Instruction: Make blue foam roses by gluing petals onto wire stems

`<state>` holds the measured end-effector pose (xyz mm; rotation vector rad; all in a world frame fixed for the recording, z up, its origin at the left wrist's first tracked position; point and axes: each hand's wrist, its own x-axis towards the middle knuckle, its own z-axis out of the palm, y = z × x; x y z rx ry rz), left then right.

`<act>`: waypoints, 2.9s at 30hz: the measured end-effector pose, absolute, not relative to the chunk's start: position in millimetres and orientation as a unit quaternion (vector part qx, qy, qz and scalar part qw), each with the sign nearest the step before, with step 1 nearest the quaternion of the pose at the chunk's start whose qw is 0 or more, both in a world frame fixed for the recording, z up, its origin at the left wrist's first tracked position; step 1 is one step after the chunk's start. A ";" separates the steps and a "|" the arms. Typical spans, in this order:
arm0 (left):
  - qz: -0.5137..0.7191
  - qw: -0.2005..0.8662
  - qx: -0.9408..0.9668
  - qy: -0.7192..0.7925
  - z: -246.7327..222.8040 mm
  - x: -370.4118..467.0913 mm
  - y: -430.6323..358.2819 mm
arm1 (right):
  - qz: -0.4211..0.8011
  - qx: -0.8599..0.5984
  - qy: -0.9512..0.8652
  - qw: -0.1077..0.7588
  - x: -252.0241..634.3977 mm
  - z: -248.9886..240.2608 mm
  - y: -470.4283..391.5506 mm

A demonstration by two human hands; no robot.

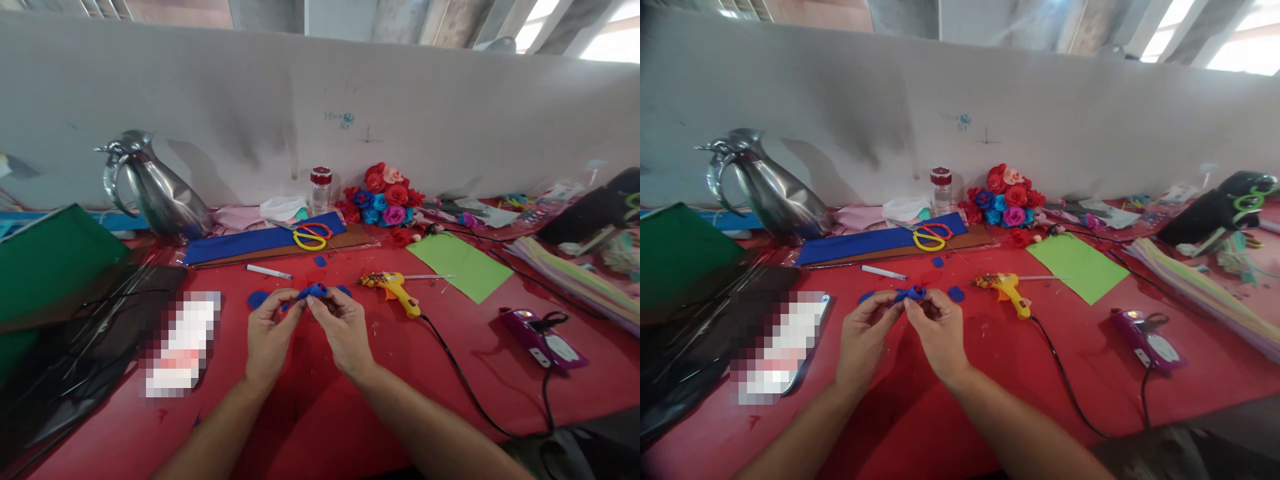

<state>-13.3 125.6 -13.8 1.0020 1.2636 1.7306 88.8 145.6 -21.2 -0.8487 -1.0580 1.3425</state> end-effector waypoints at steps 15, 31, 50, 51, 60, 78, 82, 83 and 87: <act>0.676 0.523 0.327 0.403 -14.5 -23.6 130.8 | 0.711 -0.306 -0.345 0.531 104.7 -3.5 156.6; 0.637 0.559 0.344 0.405 -19.3 -26.8 133.3 | 0.723 -0.301 -0.365 0.503 107.2 0.5 155.5; 0.664 0.564 0.287 0.397 -10.2 -23.3 131.8 | 0.668 -0.356 -0.407 0.511 96.5 -8.2 150.3; 0.667 0.565 0.283 0.395 -10.5 -22.3 131.9 | 0.658 -0.349 -0.427 0.513 95.3 -10.0 149.3; 0.664 0.513 0.321 0.440 -9.6 -14.3 129.5 | 0.540 -0.386 -0.519 0.538 97.7 -18.3 150.7; 0.670 0.516 0.293 0.447 -8.1 -18.5 128.9 | 0.598 -0.381 -0.436 0.554 94.9 -14.7 155.5; 0.663 0.484 0.315 0.476 -5.8 -17.2 126.3 | 0.596 -0.373 -0.450 0.550 94.8 -13.5 154.1; 0.663 0.483 0.316 0.477 -5.8 -17.2 126.1 | 0.594 -0.373 -0.454 0.549 94.9 -13.5 154.0; 0.660 0.507 0.309 0.461 -6.5 -18.6 127.1 | 0.592 -0.374 -0.458 0.547 95.6 -14.2 154.3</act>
